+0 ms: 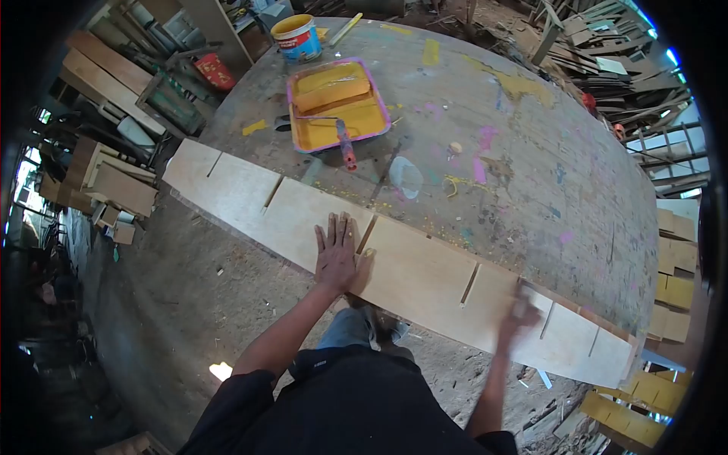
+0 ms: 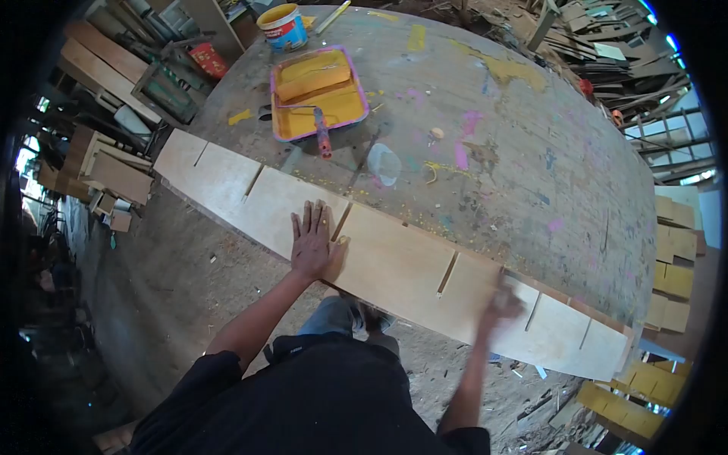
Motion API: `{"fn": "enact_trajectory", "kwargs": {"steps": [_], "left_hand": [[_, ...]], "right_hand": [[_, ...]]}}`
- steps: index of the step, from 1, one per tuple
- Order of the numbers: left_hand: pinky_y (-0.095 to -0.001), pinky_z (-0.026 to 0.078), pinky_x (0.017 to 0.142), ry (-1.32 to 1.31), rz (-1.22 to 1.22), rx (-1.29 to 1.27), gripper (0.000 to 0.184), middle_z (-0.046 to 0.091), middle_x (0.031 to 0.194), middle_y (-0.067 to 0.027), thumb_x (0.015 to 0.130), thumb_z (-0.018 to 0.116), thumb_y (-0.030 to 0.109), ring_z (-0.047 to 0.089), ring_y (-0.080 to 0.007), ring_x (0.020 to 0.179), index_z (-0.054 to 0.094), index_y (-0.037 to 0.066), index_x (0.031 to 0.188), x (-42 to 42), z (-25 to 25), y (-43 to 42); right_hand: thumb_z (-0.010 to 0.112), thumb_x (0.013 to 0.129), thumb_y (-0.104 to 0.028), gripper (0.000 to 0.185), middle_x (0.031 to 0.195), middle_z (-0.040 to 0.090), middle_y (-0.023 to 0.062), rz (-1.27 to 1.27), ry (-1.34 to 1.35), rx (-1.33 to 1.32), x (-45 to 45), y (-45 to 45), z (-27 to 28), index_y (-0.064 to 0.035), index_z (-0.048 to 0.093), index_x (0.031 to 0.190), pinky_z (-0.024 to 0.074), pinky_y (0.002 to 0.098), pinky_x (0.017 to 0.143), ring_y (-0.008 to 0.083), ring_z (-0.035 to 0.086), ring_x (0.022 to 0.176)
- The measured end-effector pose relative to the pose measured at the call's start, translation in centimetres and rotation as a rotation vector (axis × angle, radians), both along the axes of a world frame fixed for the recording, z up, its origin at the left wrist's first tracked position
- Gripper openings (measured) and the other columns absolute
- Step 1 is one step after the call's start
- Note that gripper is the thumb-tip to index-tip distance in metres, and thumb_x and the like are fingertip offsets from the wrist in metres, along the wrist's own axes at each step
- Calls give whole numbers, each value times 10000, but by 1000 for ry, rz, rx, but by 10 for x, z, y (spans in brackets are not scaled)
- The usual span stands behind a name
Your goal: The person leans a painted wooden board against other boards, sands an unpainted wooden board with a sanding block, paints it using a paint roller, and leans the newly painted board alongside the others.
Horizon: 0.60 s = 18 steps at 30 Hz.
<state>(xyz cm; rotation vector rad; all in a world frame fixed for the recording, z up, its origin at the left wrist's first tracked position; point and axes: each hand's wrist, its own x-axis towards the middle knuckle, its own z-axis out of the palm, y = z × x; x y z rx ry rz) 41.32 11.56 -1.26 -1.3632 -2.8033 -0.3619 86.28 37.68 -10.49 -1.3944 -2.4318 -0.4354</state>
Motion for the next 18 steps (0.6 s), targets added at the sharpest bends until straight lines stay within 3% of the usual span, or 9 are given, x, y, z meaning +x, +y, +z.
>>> {"fn": "enact_trajectory", "kwargs": {"steps": [3, 6, 7, 9, 10, 11, 12, 14, 18], "left_hand": [[-617, 7, 1290, -24, -22, 36, 917, 184, 1737, -230, 984, 579, 524, 78, -414, 1626, 284, -70, 1616, -7, 0, -10], [-647, -6, 1280, -34, -144, -17, 861, 117, 1742, -261, 1004, 585, 453, 28, -445, 1624, 287, -102, 1591, -42, 1, -34], [-650, -5, 1278, -14, -87, -45, 850, 120, 1741, -263, 998, 603, 444, 26, -441, 1625, 307, -105, 1576, -67, -5, -53], [-653, 0, 1274, -15, 7, 57, 814, 128, 1742, -259, 987, 646, 408, 24, -430, 1628, 352, -111, 1540, -125, -17, -99], [-655, 8, 1272, 6, 40, 23, 816, 136, 1743, -253, 986, 662, 395, 31, -432, 1628, 347, -105, 1548, -162, -30, -130], [-661, 17, 1270, 21, 78, 10, 816, 147, 1741, -251, 988, 663, 409, 37, -436, 1626, 346, -82, 1559, -191, -16, -149], [-671, 28, 1266, 57, 75, -41, 825, 150, 1740, -249, 984, 669, 400, 42, -441, 1625, 331, -60, 1580, -224, -12, -171], [-674, 38, 1265, 77, 65, -74, 838, 201, 1727, -251, 995, 653, 385, 73, -458, 1618, 291, -61, 1606, -294, -13, -202], [-624, 20, 1287, 63, -11, -23, 849, 244, 1722, -227, 1019, 591, 437, 104, -428, 1621, 258, -38, 1638, -379, -24, -219]], "right_hand": [[678, 963, -147, 554, 1200, 628, 181, 493, 135, -403, -154, -143, 85, -115, 514, 1490, 442, 602, 1054, 388, 562, 1169], [665, 975, -149, 531, 1172, 637, 185, 496, -26, -327, -157, -154, 100, -137, 526, 1487, 452, 593, 1029, 386, 580, 1124], [577, 1053, -266, 511, 1378, 578, 205, 389, -58, -294, -114, -117, 57, -123, 484, 1535, 429, 613, 1110, 395, 538, 1292], [561, 1084, -283, 469, 1402, 565, 198, 40, 373, -475, -23, -33, 30, -45, 507, 1485, 382, 534, 1144, 366, 496, 1326], [551, 1089, -279, 477, 1430, 557, 180, -29, 195, -100, 66, 35, -39, -42, 503, 1501, 355, 528, 1159, 368, 486, 1342], [676, 1019, -266, 424, 1329, 620, 164, -186, 69, 127, 100, 65, -32, -75, 627, 1395, 468, 469, 977, 314, 574, 1100], [665, 1020, -266, 428, 1316, 624, 172, -440, 24, 42, 64, 52, 32, -77, 621, 1402, 471, 482, 975, 324, 577, 1105], [644, 1023, -266, 436, 1290, 633, 188, -467, 37, -35, -42, -17, 68, -81, 607, 1416, 476, 506, 972, 344, 584, 1116], [601, 1028, -267, 453, 1237, 649, 220, 153, -18, -238, -330, -244, 60, -88, 581, 1443, 486, 556, 966, 383, 598, 1136]]}}
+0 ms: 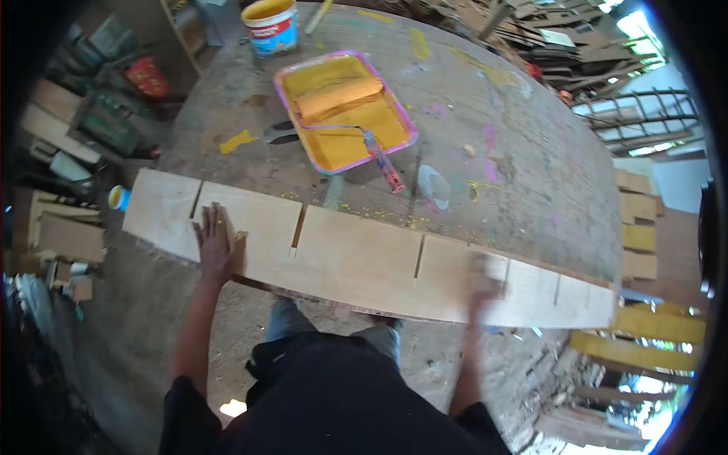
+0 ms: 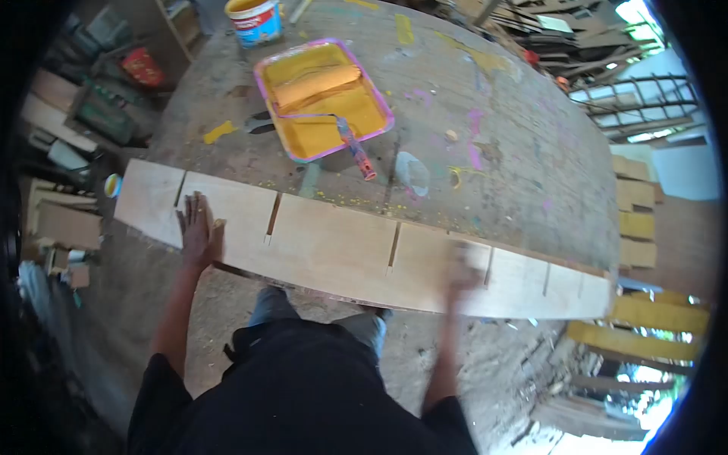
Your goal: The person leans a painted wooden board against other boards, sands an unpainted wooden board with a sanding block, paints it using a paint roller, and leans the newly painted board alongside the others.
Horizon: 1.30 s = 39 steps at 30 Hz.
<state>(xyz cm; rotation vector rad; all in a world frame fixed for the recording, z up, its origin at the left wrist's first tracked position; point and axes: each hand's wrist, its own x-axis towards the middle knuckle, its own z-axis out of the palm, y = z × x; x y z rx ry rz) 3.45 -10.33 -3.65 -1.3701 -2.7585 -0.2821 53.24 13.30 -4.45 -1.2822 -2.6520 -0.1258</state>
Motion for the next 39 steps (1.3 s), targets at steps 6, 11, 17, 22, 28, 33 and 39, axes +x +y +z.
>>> {"fn": "enact_trajectory", "kwargs": {"steps": [6, 11, 17, 22, 28, 33, 39], "left_hand": [[-619, 18, 1291, -19, -17, -18, 839, 235, 1730, -209, 1034, 543, 471, 104, -411, 1625, 255, -32, 1641, -12, 13, 8], [-629, 39, 1288, -7, -23, -37, 852, 236, 1720, -241, 1015, 583, 426, 118, -414, 1622, 252, -62, 1630, -10, 13, 8], [-630, 59, 1284, 1, -27, -25, 825, 228, 1725, -238, 1009, 591, 364, 130, -412, 1623, 244, -42, 1638, -4, 13, 13], [-636, 80, 1273, 99, -50, -87, 753, 224, 1729, -233, 1068, 512, 342, 149, -422, 1618, 219, -39, 1648, 1, 12, 15], [-624, 111, 1269, 165, -93, -50, 706, 253, 1730, -200, 1084, 499, 292, 181, -405, 1615, 216, 3, 1663, 4, 5, 14], [-609, 72, 1281, 167, -65, -135, 713, 244, 1725, -224, 1082, 468, 314, 155, -403, 1621, 208, -13, 1660, 1, 3, 16], [-558, 33, 1290, 130, -169, -30, 755, 223, 1721, -265, 1059, 506, 276, 133, -411, 1623, 186, -69, 1650, -8, -9, 7]], "right_hand": [[572, 1021, -264, 482, 1117, 656, 230, 125, -142, -337, -131, -85, 47, -95, 562, 1472, 503, 575, 936, 414, 608, 1062], [698, 964, -264, 586, 1119, 697, 211, -289, -526, 330, -44, 28, -37, -46, 536, 1484, 556, 530, 851, 376, 680, 959], [623, 936, -219, 558, 1078, 650, 161, 28, 192, -113, -150, -130, 72, -120, 553, 1481, 472, 627, 1072, 334, 640, 1180], [609, 976, -175, 403, 1163, 622, 201, -599, -5, 151, 45, 52, 22, -107, 630, 1372, 447, 576, 940, 394, 573, 1039], [639, 953, -127, 372, 1166, 659, 195, -474, 306, -164, -9, -29, 53, -76, 658, 1321, 479, 568, 929, 390, 607, 1114], [597, 1002, -122, 241, 1101, 728, 158, -332, 172, 189, 123, 25, 23, -5, 724, 1169, 537, 500, 862, 331, 688, 990], [599, 1005, -278, 369, 1157, 728, 197, -863, 61, 36, 209, 148, 46, -182, 690, 1349, 471, 576, 969, 402, 645, 1049]]}}
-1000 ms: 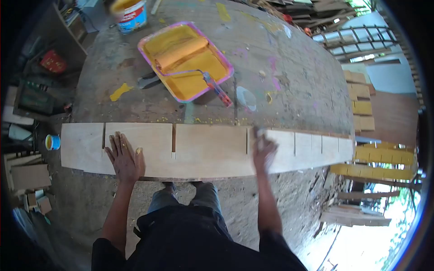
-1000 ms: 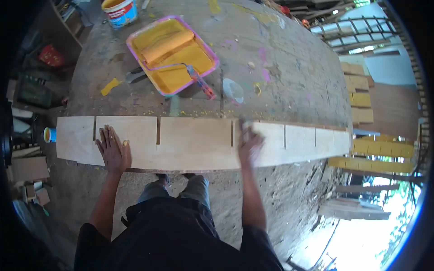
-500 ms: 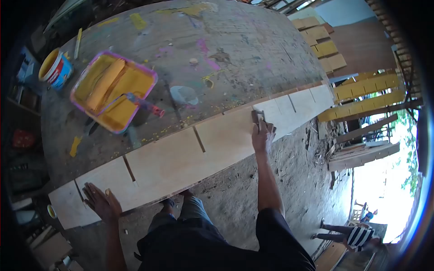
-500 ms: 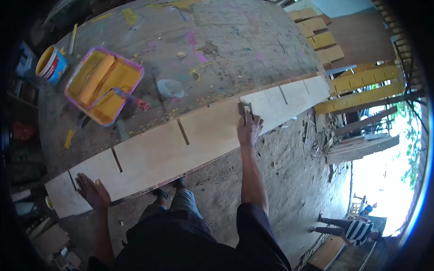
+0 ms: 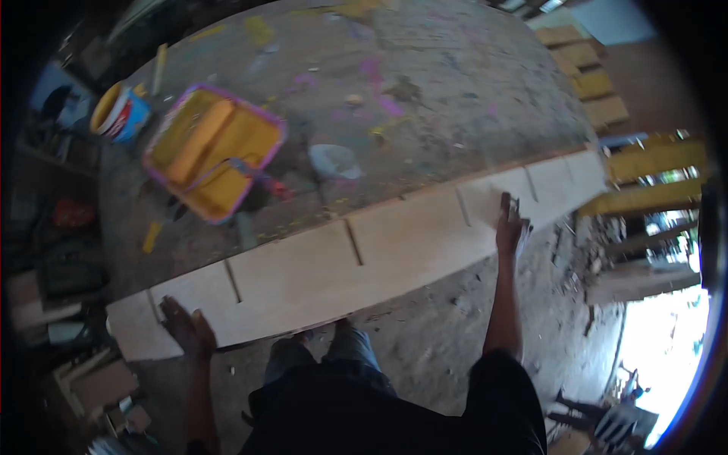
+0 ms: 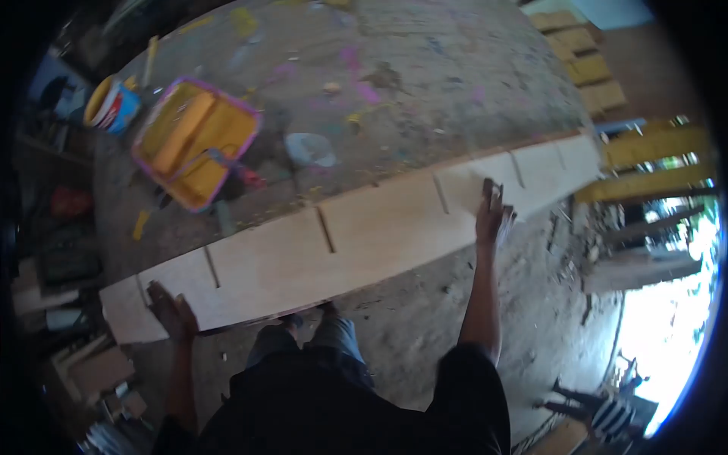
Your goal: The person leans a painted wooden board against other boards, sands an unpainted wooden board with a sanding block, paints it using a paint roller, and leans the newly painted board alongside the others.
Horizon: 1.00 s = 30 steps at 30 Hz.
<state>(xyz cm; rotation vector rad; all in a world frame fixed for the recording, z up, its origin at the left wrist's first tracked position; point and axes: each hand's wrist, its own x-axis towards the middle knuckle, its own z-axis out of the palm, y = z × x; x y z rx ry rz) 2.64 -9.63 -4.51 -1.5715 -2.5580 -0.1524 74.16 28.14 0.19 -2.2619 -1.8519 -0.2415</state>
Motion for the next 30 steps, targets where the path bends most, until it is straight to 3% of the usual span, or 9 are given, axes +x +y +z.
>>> {"fn": "enact_trajectory", "kwargs": {"steps": [3, 6, 8, 14, 19, 22, 23, 27, 30], "left_hand": [[-570, 22, 1289, 4, -26, 24, 772, 216, 1715, -285, 1051, 509, 295, 133, -434, 1617, 191, -90, 1638, -3, -3, -3], [-610, 8, 1280, -141, 120, -62, 809, 216, 1712, -290, 1034, 535, 346, 116, -444, 1618, 208, -90, 1632, 12, 31, 14], [-630, 3, 1274, -170, 134, -58, 851, 207, 1717, -282, 1024, 561, 400, 93, -443, 1621, 216, -83, 1632, 3, 26, 10], [-655, 2, 1273, -175, 103, -69, 908, 170, 1732, -257, 1034, 563, 498, 62, -446, 1621, 200, -74, 1639, -10, 19, -4], [-665, 5, 1273, -494, -102, 80, 904, 159, 1730, -267, 1009, 609, 412, 49, -470, 1616, 187, -86, 1635, -62, 29, -36], [-647, 9, 1283, -570, -75, 81, 886, 163, 1723, -282, 1004, 621, 368, 58, -482, 1611, 192, -89, 1630, -123, 33, -83], [-640, 11, 1285, -439, 5, 46, 898, 169, 1720, -284, 1001, 626, 389, 67, -475, 1611, 195, -89, 1629, -156, 26, -103], [-587, 52, 1303, -154, 384, -3, 945, 204, 1708, -295, 990, 659, 429, 131, -476, 1599, 201, -107, 1619, -273, 12, -167], [-563, 290, 1228, -336, 434, 212, 813, 418, 1578, -314, 993, 676, 432, 376, -478, 1487, 373, -85, 1541, -325, -14, -196]], "right_hand": [[642, 982, -194, 445, 1197, 692, 156, 454, -72, -35, -184, -123, -32, -96, 609, 1415, 477, 601, 939, 380, 643, 1043], [577, 976, -265, 615, 1270, 578, 314, 1008, 154, -274, -342, -268, -32, -6, 490, 1527, 455, 622, 1062, 452, 576, 1186], [608, 951, -195, 575, 1248, 610, 228, 1041, 153, -189, -319, -240, -36, -32, 509, 1493, 421, 600, 1103, 395, 587, 1200], [628, 1024, -236, 433, 1000, 643, 140, 44, -78, 35, -159, -80, -29, -16, 587, 1395, 495, 538, 882, 343, 608, 946], [569, 1007, -273, 567, 1315, 623, 163, 863, 197, 42, -462, -290, -47, -45, 490, 1519, 477, 580, 1008, 326, 590, 1180], [576, 1008, -282, 606, 1419, 564, 209, 997, -398, 92, -530, -383, -73, -57, 449, 1556, 435, 598, 1117, 364, 550, 1299], [577, 1017, -284, 612, 1478, 530, 225, 1001, -723, 154, -521, -383, -93, -48, 430, 1563, 430, 607, 1132, 374, 541, 1332], [683, 1010, -246, 453, 1263, 640, 173, 422, 436, -22, -400, -262, -87, 5, 601, 1378, 486, 471, 980, 344, 570, 1047], [722, 984, -223, 372, 1122, 615, 168, 337, 67, -111, -421, -259, -69, 8, 654, 1268, 475, 494, 914, 333, 561, 1036]]}}
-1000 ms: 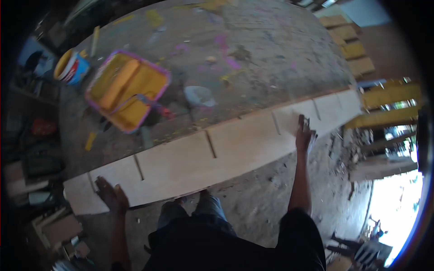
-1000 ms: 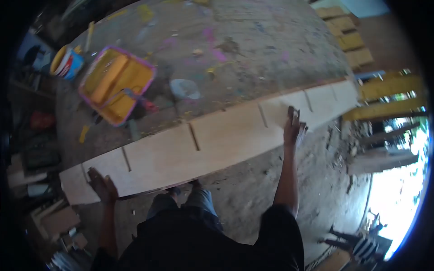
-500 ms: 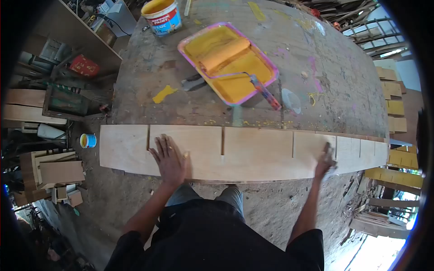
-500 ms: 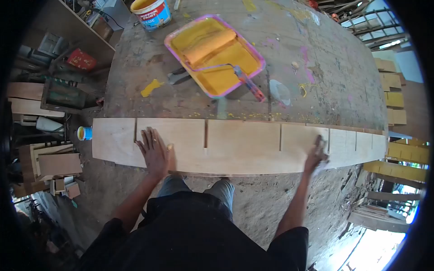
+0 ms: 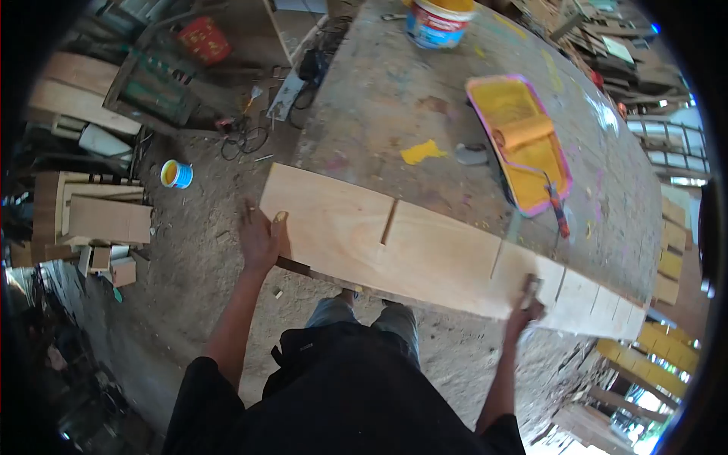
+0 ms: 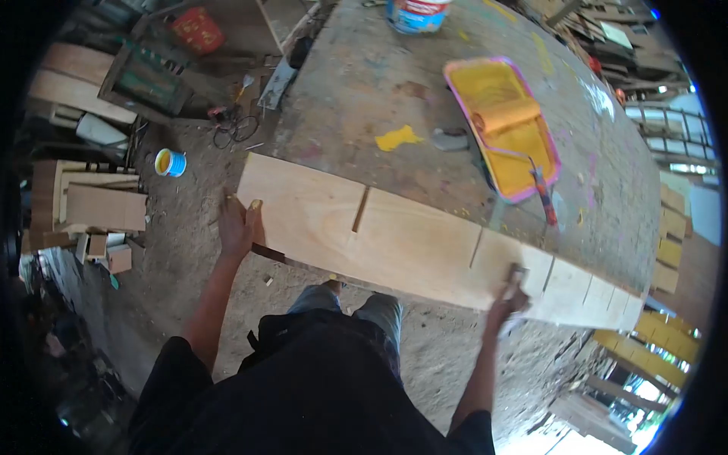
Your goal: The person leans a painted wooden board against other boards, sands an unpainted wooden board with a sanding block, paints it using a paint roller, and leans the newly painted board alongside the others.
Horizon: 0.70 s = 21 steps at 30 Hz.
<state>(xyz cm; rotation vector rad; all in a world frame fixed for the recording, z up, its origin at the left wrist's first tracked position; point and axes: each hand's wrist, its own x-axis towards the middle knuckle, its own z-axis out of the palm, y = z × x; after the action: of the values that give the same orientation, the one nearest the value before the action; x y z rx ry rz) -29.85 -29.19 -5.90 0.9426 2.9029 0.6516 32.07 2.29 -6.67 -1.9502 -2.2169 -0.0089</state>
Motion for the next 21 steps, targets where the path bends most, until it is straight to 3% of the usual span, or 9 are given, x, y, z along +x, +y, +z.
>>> {"fn": "enact_trajectory", "kwargs": {"steps": [1, 4, 6, 12, 14, 15, 17, 18, 21], "left_hand": [[-563, 290, 1228, -2, 28, 0, 813, 418, 1578, -314, 993, 676, 432, 376, -478, 1487, 373, -85, 1541, -7, -1, -1], [-479, 511, 984, -251, 68, 11, 624, 671, 1236, -275, 984, 727, 363, 666, -415, 1133, 535, -8, 1448, -4, 6, -5], [-462, 511, 804, -338, 107, 235, 381, 654, 984, -239, 972, 745, 310, 662, -371, 887, 610, -18, 1110, -5, 13, -7], [-310, 527, 906, -706, 161, 551, 369, 751, 1114, -96, 982, 731, 168, 669, -152, 999, 690, -39, 1285, -26, 21, -16], [-297, 524, 931, -799, 189, 564, 391, 755, 1152, -75, 984, 726, 161, 659, -127, 1031, 689, -30, 1323, -26, 19, -22], [-300, 526, 927, -840, 189, 591, 364, 756, 1142, -79, 992, 713, 164, 658, -126, 1029, 706, -32, 1299, -27, 17, -23], [-302, 528, 923, -864, 232, 624, 341, 758, 1131, -83, 1001, 701, 168, 657, -125, 1027, 722, -34, 1274, -30, 13, -28], [-301, 532, 926, -1035, 251, 681, 357, 755, 1153, -74, 1003, 708, 191, 666, -124, 1036, 717, -24, 1289, -32, 12, -29], [-304, 539, 930, -1300, 363, 841, 386, 746, 1193, -78, 1022, 700, 235, 682, -142, 1049, 700, -15, 1316, -27, 16, -34]], "right_hand": [[696, 988, -172, 355, 1197, 624, 168, 270, 220, 162, -78, -38, 10, 13, 641, 1286, 469, 502, 946, 339, 566, 1075], [594, 1005, -245, 538, 1354, 585, 194, 868, 3, -18, -257, -141, 40, -162, 527, 1533, 426, 569, 1083, 392, 550, 1256], [585, 985, -242, 558, 1288, 613, 185, 952, 107, -367, -334, -159, 84, -198, 537, 1539, 413, 555, 1081, 391, 549, 1228], [643, 966, -20, 435, 1598, 449, 253, 900, 26, -277, -166, -64, 99, -78, 640, 1396, 486, 502, 1019, 374, 559, 1238], [726, 939, -132, 481, 1439, 556, 244, 967, 116, -285, -164, -73, 72, -77, 637, 1408, 480, 505, 1022, 408, 578, 1170], [720, 933, -154, 473, 1431, 549, 260, 839, 779, -719, -220, -101, 82, -72, 638, 1392, 472, 508, 1032, 425, 564, 1207], [739, 898, -184, 490, 1365, 563, 269, 1000, 803, -758, -331, -146, 76, -76, 649, 1368, 465, 510, 1024, 447, 556, 1216], [765, 869, -192, 513, 1306, 585, 262, 1308, 173, -293, -362, -151, 61, -86, 659, 1360, 466, 510, 1006, 453, 562, 1188], [764, 849, -182, 516, 1306, 582, 263, 1406, 177, -394, -447, -181, 72, -98, 670, 1349, 449, 524, 1016, 459, 546, 1207]]}}
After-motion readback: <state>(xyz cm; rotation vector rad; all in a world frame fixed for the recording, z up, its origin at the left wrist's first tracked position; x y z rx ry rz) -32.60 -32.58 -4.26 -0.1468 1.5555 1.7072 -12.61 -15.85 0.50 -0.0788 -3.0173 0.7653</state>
